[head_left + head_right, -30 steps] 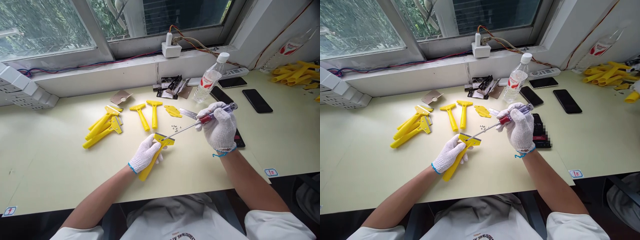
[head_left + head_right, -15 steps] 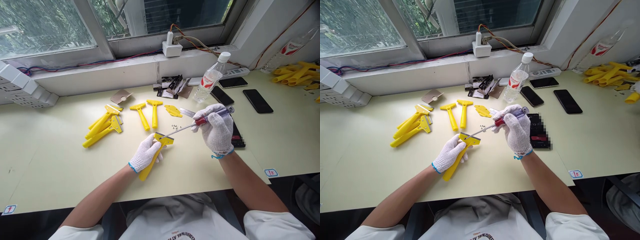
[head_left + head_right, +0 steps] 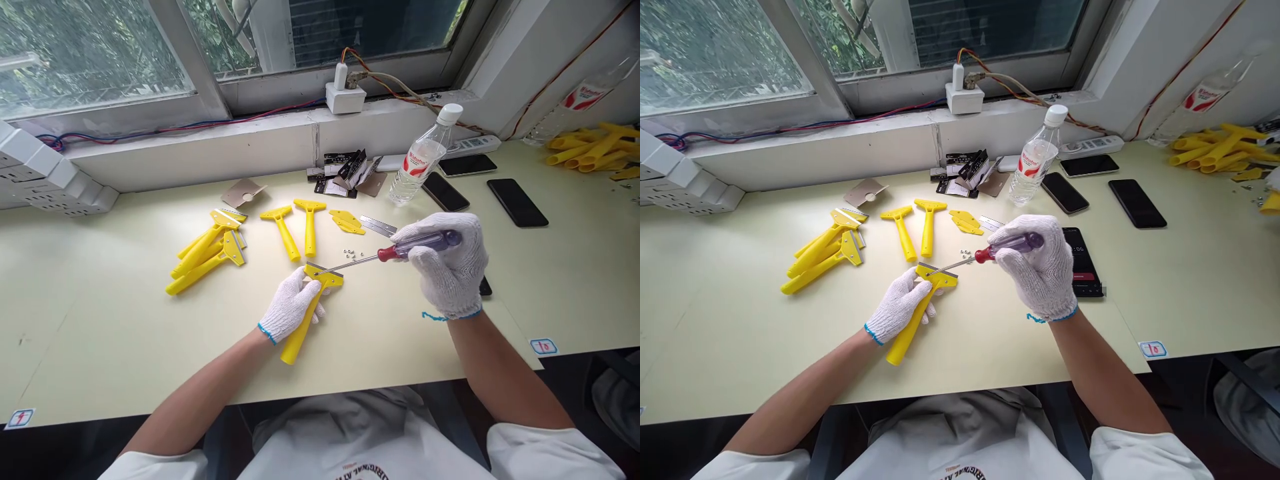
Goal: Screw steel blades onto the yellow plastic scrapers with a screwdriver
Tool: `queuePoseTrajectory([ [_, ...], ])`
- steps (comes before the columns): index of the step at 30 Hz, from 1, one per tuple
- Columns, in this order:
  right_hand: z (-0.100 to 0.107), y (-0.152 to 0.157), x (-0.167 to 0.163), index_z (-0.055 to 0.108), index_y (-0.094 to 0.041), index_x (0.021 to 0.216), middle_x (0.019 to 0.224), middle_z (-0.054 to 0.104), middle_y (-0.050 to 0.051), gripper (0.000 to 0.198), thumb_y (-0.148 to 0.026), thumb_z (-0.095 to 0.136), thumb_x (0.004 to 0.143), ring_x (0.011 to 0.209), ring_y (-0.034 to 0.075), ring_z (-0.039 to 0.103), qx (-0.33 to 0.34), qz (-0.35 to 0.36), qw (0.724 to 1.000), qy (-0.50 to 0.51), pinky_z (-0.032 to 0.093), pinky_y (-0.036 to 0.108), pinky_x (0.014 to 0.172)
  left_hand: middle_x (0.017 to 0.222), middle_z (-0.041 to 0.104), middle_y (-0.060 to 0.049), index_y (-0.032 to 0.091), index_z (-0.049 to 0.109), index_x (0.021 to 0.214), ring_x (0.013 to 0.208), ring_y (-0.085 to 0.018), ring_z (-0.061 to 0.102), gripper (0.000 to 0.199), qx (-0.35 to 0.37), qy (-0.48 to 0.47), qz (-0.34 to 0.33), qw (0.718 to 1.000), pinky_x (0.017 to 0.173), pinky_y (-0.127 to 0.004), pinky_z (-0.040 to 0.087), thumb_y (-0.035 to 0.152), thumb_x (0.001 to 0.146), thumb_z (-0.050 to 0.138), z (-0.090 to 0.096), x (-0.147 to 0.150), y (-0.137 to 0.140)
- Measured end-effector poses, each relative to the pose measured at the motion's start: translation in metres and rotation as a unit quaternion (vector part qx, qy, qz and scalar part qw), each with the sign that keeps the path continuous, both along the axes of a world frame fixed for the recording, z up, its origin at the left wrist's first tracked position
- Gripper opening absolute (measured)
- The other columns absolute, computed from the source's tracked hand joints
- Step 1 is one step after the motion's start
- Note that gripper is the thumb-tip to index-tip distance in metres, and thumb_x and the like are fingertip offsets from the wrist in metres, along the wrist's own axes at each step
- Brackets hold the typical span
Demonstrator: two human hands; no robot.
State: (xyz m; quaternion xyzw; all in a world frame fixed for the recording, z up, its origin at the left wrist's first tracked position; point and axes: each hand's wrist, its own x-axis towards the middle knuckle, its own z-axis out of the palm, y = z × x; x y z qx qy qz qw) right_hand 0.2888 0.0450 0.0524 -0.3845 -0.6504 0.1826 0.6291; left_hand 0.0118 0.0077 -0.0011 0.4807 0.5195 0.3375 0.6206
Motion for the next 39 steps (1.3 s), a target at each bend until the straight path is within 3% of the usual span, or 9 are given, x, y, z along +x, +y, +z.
queuePoseTrajectory([
  [2, 0.005, 0.0, 0.009, 0.074, -0.033, 0.106, 0.096, 0.075, 0.004, 0.015, -0.045, 0.066, 0.106, 0.074, 0.023, 0.072, 0.013, -0.06, 0.994, -0.094, 0.054, 0.041, 0.068, 0.112, 0.081, -0.014, 0.019, 0.061, 0.111, 0.058, -0.018, 0.076, 0.031, -0.004, 0.0, 0.007, 1.0, 0.045, -0.028, 0.06, 0.047, 0.101, 0.069, 0.0, 0.0, 0.0],
  [7, 0.031, 0.0, 0.019, 0.06, -0.025, 0.069, 0.059, 0.055, 0.002, 0.047, -0.041, 0.048, 0.112, 0.052, 0.016, 0.047, 0.046, -0.132, 0.951, -0.275, 0.033, 0.037, 0.055, 0.113, 0.08, -0.015, 0.017, 0.064, 0.114, 0.058, -0.018, 0.075, 0.032, -0.005, 0.019, -0.005, 1.0, 0.045, -0.027, 0.059, 0.046, 0.102, 0.067, -0.002, 0.0, 0.002],
  [11, 0.055, 0.002, 0.015, 0.049, -0.025, 0.057, 0.048, 0.038, -0.002, 0.056, -0.046, 0.058, 0.108, 0.046, 0.014, 0.033, 0.093, -0.054, 0.936, -0.336, 0.026, 0.037, 0.049, 0.116, 0.08, -0.015, 0.017, 0.064, 0.118, 0.057, -0.016, 0.074, 0.033, -0.014, 0.02, -0.02, 0.999, 0.044, -0.026, 0.058, 0.046, 0.103, 0.065, -0.004, -0.001, 0.004],
  [16, 0.071, 0.006, 0.016, 0.055, -0.023, 0.061, 0.051, 0.049, -0.003, 0.052, -0.045, 0.065, 0.107, 0.045, 0.013, 0.045, 0.135, 0.009, 0.912, -0.388, 0.036, 0.034, 0.048, 0.116, 0.08, -0.013, 0.018, 0.064, 0.116, 0.056, -0.014, 0.072, 0.029, -0.015, 0.029, -0.023, 0.999, 0.045, -0.026, 0.059, 0.044, 0.103, 0.063, -0.003, -0.002, 0.004],
  [24, 0.069, 0.001, 0.028, 0.077, -0.026, 0.109, 0.086, 0.079, 0.002, 0.01, -0.034, 0.078, 0.102, 0.066, 0.019, 0.072, 0.05, 0.151, 0.94, -0.302, 0.056, 0.031, 0.063, 0.09, 0.078, -0.007, 0.017, 0.065, 0.114, 0.053, -0.015, 0.071, 0.026, -0.028, 0.045, -0.037, 0.998, 0.044, -0.025, 0.057, 0.041, 0.103, 0.062, 0.002, -0.002, 0.005],
  [27, 0.068, -0.002, 0.031, 0.078, -0.029, 0.124, 0.1, 0.079, 0.006, 0.026, -0.019, 0.073, 0.101, 0.085, 0.023, 0.076, 0.02, 0.216, 0.937, -0.275, 0.063, 0.035, 0.077, 0.095, 0.08, -0.008, 0.018, 0.064, 0.113, 0.054, -0.015, 0.071, 0.025, -0.029, 0.044, -0.038, 0.998, 0.043, -0.024, 0.057, 0.041, 0.103, 0.062, 0.002, -0.001, 0.006],
  [30, 0.068, -0.004, 0.031, 0.081, -0.029, 0.119, 0.104, 0.075, 0.008, 0.026, -0.014, 0.066, 0.104, 0.091, 0.022, 0.076, 0.026, 0.229, 0.939, -0.255, 0.065, 0.034, 0.079, 0.108, 0.08, -0.011, 0.018, 0.063, 0.114, 0.055, -0.013, 0.072, 0.025, -0.033, 0.041, -0.04, 0.998, 0.043, -0.023, 0.056, 0.041, 0.103, 0.062, 0.001, -0.001, 0.006],
  [35, 0.062, -0.002, 0.028, 0.078, -0.03, 0.083, 0.106, 0.078, 0.007, 0.029, -0.028, 0.064, 0.108, 0.1, 0.026, 0.079, 0.07, 0.231, 0.951, -0.191, 0.068, 0.04, 0.086, 0.106, 0.08, -0.011, 0.018, 0.063, 0.112, 0.054, -0.014, 0.072, 0.023, -0.043, 0.048, -0.056, 0.996, 0.043, -0.023, 0.056, 0.039, 0.104, 0.061, 0.002, -0.001, 0.006],
  [39, 0.047, 0.001, 0.025, 0.078, -0.031, 0.096, 0.103, 0.079, 0.007, 0.015, -0.032, 0.066, 0.105, 0.092, 0.029, 0.077, 0.005, 0.241, 0.961, -0.137, 0.067, 0.047, 0.084, 0.108, 0.08, -0.011, 0.018, 0.063, 0.111, 0.055, -0.014, 0.073, 0.023, -0.041, 0.046, -0.057, 0.996, 0.044, -0.023, 0.056, 0.04, 0.104, 0.061, 0.002, -0.002, 0.006],
])
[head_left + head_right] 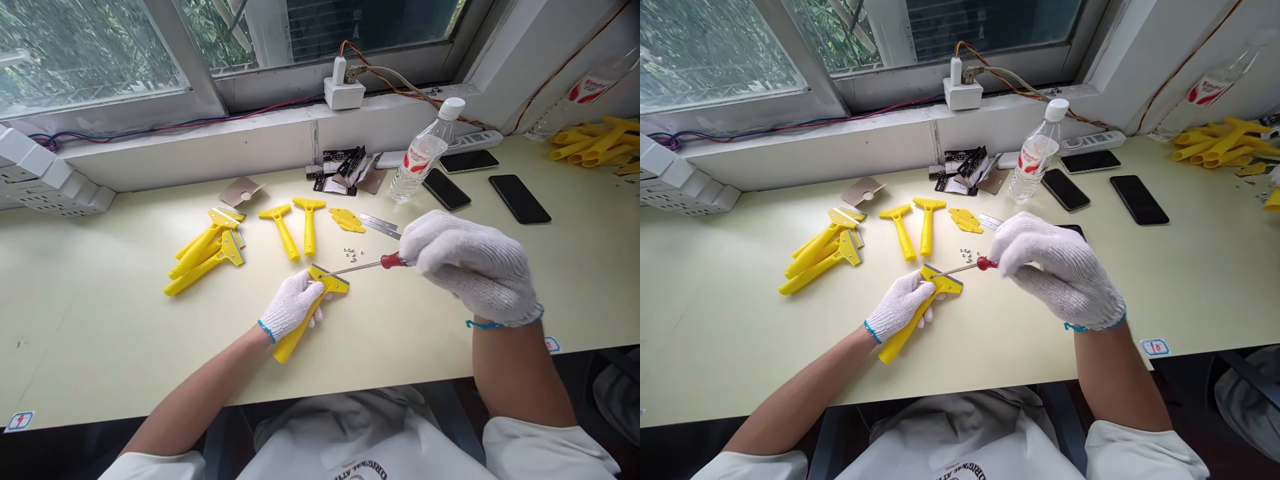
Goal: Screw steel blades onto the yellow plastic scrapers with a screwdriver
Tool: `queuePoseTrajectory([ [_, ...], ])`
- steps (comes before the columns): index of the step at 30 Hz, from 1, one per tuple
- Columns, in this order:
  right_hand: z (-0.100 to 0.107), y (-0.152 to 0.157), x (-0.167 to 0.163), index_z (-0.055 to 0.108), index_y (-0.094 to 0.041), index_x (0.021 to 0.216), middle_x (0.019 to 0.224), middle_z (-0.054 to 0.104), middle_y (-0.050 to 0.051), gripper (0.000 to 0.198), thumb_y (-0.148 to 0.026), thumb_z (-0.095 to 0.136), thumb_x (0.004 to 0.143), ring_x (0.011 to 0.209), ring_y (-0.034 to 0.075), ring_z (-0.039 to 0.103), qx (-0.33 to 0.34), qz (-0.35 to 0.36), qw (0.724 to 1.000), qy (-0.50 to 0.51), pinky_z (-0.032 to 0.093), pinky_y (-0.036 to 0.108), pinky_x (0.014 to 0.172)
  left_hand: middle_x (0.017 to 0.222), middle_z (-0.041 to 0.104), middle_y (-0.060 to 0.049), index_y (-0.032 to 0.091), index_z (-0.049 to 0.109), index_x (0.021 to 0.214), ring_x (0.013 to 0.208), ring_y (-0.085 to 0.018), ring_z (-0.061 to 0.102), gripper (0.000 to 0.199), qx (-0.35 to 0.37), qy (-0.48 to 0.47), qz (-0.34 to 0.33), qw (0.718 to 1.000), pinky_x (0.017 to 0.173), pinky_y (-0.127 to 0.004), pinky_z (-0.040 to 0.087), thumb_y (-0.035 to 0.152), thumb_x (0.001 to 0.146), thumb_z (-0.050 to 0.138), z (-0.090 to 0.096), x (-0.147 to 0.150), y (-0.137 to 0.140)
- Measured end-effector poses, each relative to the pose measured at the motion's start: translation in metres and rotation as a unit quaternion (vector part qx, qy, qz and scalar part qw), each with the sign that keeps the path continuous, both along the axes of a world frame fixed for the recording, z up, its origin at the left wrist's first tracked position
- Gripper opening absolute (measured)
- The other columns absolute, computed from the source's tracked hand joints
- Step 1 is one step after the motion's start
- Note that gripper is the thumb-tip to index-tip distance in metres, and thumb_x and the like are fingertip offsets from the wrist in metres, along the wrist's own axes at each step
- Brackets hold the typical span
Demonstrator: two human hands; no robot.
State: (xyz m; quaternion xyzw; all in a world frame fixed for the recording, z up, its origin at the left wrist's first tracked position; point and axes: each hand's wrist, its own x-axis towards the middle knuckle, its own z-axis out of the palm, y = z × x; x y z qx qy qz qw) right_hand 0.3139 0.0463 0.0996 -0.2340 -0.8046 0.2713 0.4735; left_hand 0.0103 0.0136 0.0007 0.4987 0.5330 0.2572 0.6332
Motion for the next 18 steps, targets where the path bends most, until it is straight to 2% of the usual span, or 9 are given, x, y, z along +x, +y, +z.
queuePoseTrajectory([
  [2, -0.009, 0.003, -0.001, 0.076, -0.028, 0.109, 0.105, 0.078, 0.008, 0.017, -0.037, 0.061, 0.108, 0.091, 0.028, 0.077, -0.015, -0.087, 0.996, 0.004, 0.064, 0.045, 0.081, 0.106, 0.08, -0.01, 0.018, 0.063, 0.111, 0.055, -0.014, 0.073, 0.022, -0.001, 0.005, 0.0, 1.0, 0.044, -0.024, 0.056, 0.039, 0.104, 0.06, 0.0, 0.0, 0.0],
  [3, -0.013, 0.005, 0.0, 0.074, -0.026, 0.109, 0.105, 0.077, 0.008, 0.021, -0.038, 0.057, 0.11, 0.089, 0.026, 0.076, 0.005, -0.15, 0.988, -0.025, 0.06, 0.042, 0.078, 0.106, 0.08, -0.01, 0.019, 0.063, 0.111, 0.055, -0.015, 0.074, 0.021, -0.001, 0.006, -0.001, 1.0, 0.044, -0.024, 0.056, 0.039, 0.104, 0.06, 0.0, 0.0, 0.0],
  [5, -0.019, 0.01, 0.003, 0.07, -0.023, 0.099, 0.095, 0.074, 0.007, 0.028, -0.034, 0.049, 0.113, 0.077, 0.021, 0.069, 0.087, -0.261, 0.953, -0.13, 0.049, 0.038, 0.069, 0.111, 0.08, -0.011, 0.019, 0.062, 0.112, 0.055, -0.015, 0.074, 0.021, 0.001, 0.008, -0.004, 1.0, 0.044, -0.025, 0.057, 0.038, 0.105, 0.059, 0.0, 0.0, 0.0],
  [7, -0.023, 0.015, 0.008, 0.065, -0.022, 0.091, 0.083, 0.068, 0.005, 0.031, -0.031, 0.047, 0.114, 0.068, 0.018, 0.062, 0.134, -0.314, 0.92, -0.193, 0.042, 0.037, 0.065, 0.116, 0.08, -0.012, 0.019, 0.063, 0.113, 0.056, -0.015, 0.074, 0.021, 0.002, 0.013, -0.004, 1.0, 0.044, -0.025, 0.057, 0.037, 0.105, 0.058, 0.0, 0.001, 0.0],
  [8, -0.024, 0.017, 0.01, 0.065, -0.022, 0.091, 0.081, 0.066, 0.004, 0.03, -0.032, 0.049, 0.114, 0.067, 0.018, 0.061, 0.13, -0.317, 0.92, -0.189, 0.042, 0.036, 0.065, 0.117, 0.08, -0.012, 0.019, 0.063, 0.114, 0.056, -0.015, 0.074, 0.021, 0.003, 0.016, -0.004, 1.0, 0.044, -0.025, 0.058, 0.037, 0.105, 0.058, 0.0, 0.001, 0.0],
  [10, -0.024, 0.018, 0.013, 0.066, -0.024, 0.096, 0.084, 0.066, 0.003, 0.023, -0.034, 0.054, 0.114, 0.072, 0.018, 0.064, 0.099, -0.29, 0.942, -0.135, 0.047, 0.035, 0.068, 0.116, 0.08, -0.012, 0.019, 0.063, 0.116, 0.057, -0.015, 0.075, 0.022, 0.005, 0.017, -0.005, 1.0, 0.044, -0.025, 0.058, 0.038, 0.105, 0.058, 0.0, 0.001, -0.001],
  [14, -0.02, 0.014, 0.013, 0.069, -0.028, 0.108, 0.098, 0.07, 0.006, 0.004, -0.031, 0.065, 0.107, 0.09, 0.026, 0.07, 0.086, -0.171, 0.98, -0.05, 0.057, 0.041, 0.079, 0.117, 0.08, -0.013, 0.018, 0.064, 0.114, 0.056, -0.015, 0.075, 0.022, 0.008, 0.014, -0.008, 1.0, 0.044, -0.025, 0.057, 0.038, 0.105, 0.059, -0.001, 0.0, -0.001],
  [16, -0.02, 0.011, 0.011, 0.072, -0.029, 0.113, 0.102, 0.073, 0.007, 0.009, -0.027, 0.068, 0.105, 0.097, 0.028, 0.07, 0.079, -0.137, 0.987, -0.018, 0.059, 0.045, 0.084, 0.116, 0.081, -0.013, 0.018, 0.063, 0.112, 0.055, -0.014, 0.074, 0.021, 0.006, 0.015, -0.008, 1.0, 0.045, -0.025, 0.057, 0.037, 0.105, 0.058, 0.0, 0.0, -0.002],
  [18, -0.022, 0.009, 0.01, 0.074, -0.029, 0.119, 0.108, 0.075, 0.008, 0.018, -0.024, 0.072, 0.102, 0.1, 0.028, 0.073, 0.061, -0.131, 0.989, 0.014, 0.062, 0.045, 0.086, 0.115, 0.081, -0.013, 0.018, 0.063, 0.112, 0.056, -0.015, 0.075, 0.021, 0.006, 0.016, -0.012, 1.0, 0.045, -0.024, 0.058, 0.037, 0.105, 0.058, 0.001, 0.001, -0.002],
])
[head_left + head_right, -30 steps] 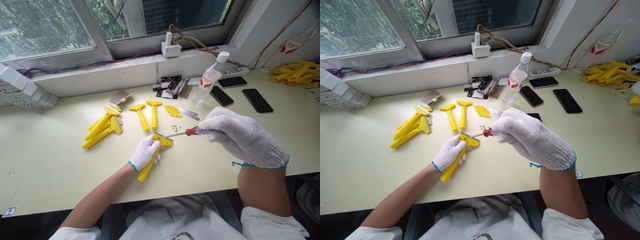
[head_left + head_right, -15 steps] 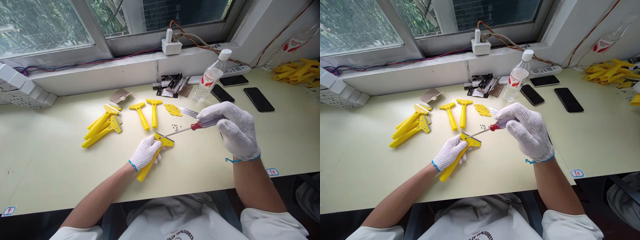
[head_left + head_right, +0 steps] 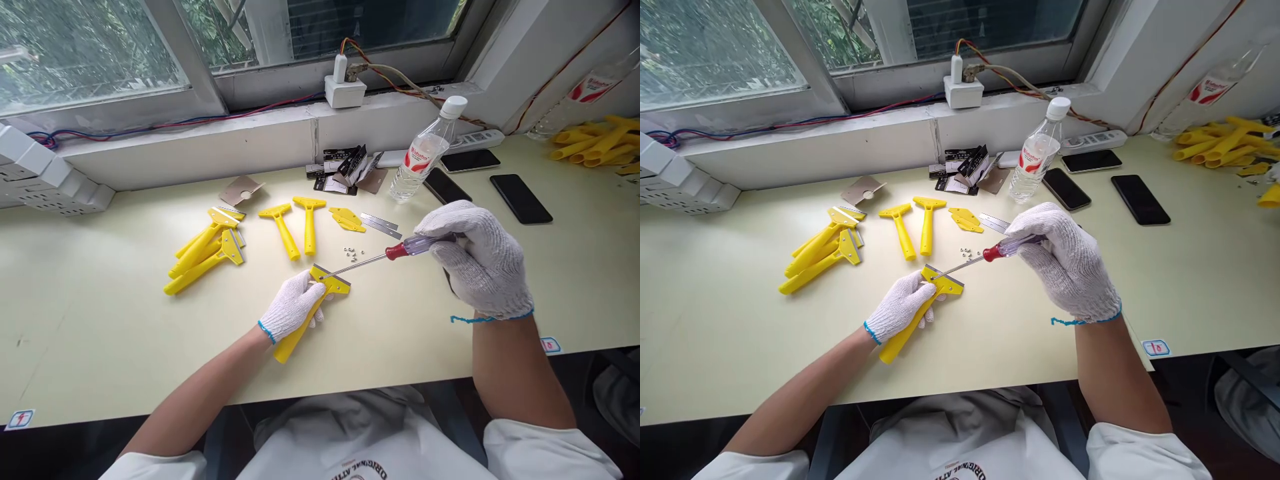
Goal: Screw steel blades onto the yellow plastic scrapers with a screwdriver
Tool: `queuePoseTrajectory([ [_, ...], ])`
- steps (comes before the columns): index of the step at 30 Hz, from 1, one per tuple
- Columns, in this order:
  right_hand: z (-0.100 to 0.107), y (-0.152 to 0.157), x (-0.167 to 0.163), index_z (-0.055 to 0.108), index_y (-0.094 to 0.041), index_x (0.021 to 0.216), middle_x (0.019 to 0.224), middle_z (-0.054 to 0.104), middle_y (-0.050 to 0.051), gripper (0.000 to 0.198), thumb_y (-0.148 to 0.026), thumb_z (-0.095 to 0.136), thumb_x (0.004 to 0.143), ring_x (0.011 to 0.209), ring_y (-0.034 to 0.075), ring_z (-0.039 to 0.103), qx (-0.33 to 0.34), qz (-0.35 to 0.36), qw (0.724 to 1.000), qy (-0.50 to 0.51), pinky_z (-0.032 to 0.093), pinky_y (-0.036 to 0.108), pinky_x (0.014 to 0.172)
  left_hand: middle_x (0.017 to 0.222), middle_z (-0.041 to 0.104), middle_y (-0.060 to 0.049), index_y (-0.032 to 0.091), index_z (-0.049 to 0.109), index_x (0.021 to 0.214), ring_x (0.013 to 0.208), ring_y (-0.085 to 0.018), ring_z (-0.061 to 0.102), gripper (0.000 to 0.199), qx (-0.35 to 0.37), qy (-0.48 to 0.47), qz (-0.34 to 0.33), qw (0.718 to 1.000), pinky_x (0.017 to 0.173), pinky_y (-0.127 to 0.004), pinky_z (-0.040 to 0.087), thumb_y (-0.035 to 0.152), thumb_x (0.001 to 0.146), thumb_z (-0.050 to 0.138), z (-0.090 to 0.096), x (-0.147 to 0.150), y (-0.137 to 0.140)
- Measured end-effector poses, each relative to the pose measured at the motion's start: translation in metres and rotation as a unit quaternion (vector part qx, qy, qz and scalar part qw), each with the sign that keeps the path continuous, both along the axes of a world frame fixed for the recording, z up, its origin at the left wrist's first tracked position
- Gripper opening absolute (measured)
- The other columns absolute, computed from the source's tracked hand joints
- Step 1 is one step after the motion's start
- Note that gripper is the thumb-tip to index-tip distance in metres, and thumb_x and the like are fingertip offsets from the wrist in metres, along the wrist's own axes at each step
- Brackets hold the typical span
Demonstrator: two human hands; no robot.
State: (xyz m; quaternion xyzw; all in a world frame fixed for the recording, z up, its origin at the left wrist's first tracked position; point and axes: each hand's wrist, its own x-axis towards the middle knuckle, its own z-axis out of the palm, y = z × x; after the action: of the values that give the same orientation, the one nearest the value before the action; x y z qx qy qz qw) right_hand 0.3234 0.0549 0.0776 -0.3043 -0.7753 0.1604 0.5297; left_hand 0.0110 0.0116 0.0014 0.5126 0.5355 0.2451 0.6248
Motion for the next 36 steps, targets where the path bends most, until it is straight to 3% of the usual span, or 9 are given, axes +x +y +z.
queuePoseTrajectory([
  [5, -0.01, -0.006, -0.007, 0.074, -0.031, 0.127, 0.11, 0.081, 0.005, 0.033, -0.027, 0.083, 0.095, 0.095, 0.028, 0.082, -0.087, 0.047, 0.991, 0.089, 0.069, 0.043, 0.077, 0.111, 0.081, -0.013, 0.018, 0.063, 0.109, 0.055, -0.014, 0.074, 0.02, 0.001, 0.0, 0.001, 1.0, 0.045, -0.024, 0.058, 0.037, 0.104, 0.058, 0.002, 0.001, 0.0],
  [13, -0.018, -0.003, -0.017, 0.072, -0.033, 0.111, 0.098, 0.083, 0.002, 0.02, -0.035, 0.085, 0.096, 0.073, 0.024, 0.08, -0.117, -0.057, 0.978, 0.161, 0.064, 0.034, 0.052, 0.107, 0.08, -0.011, 0.018, 0.065, 0.115, 0.057, -0.015, 0.074, 0.023, 0.013, -0.005, -0.01, 1.0, 0.047, -0.024, 0.058, 0.036, 0.104, 0.059, 0.003, 0.0, -0.001],
  [19, -0.022, 0.009, -0.018, 0.068, -0.03, 0.11, 0.09, 0.081, 0.0, 0.02, -0.03, 0.083, 0.097, 0.061, 0.018, 0.073, -0.131, -0.053, 0.971, 0.191, 0.06, 0.03, 0.051, 0.108, 0.08, -0.01, 0.019, 0.066, 0.116, 0.057, -0.015, 0.074, 0.022, 0.029, 0.0, -0.024, 0.999, 0.048, -0.025, 0.059, 0.034, 0.104, 0.057, 0.004, 0.001, -0.002],
  [28, -0.028, 0.016, -0.011, 0.067, -0.027, 0.112, 0.092, 0.082, 0.001, 0.024, -0.03, 0.084, 0.095, 0.064, 0.018, 0.073, -0.16, -0.044, 0.965, 0.202, 0.057, 0.029, 0.051, 0.106, 0.079, -0.009, 0.019, 0.065, 0.116, 0.059, -0.015, 0.074, 0.022, 0.029, -0.002, -0.03, 0.999, 0.049, -0.025, 0.06, 0.036, 0.104, 0.057, 0.002, 0.0, -0.002],
  [36, -0.031, 0.016, -0.012, 0.067, -0.033, 0.113, 0.09, 0.081, 0.001, 0.021, -0.036, 0.081, 0.098, 0.063, 0.022, 0.073, -0.125, -0.048, 0.974, 0.18, 0.058, 0.035, 0.05, 0.107, 0.079, -0.009, 0.02, 0.066, 0.115, 0.059, -0.014, 0.074, 0.022, 0.029, -0.012, -0.029, 0.999, 0.049, -0.024, 0.059, 0.037, 0.103, 0.058, 0.0, -0.001, -0.002],
])
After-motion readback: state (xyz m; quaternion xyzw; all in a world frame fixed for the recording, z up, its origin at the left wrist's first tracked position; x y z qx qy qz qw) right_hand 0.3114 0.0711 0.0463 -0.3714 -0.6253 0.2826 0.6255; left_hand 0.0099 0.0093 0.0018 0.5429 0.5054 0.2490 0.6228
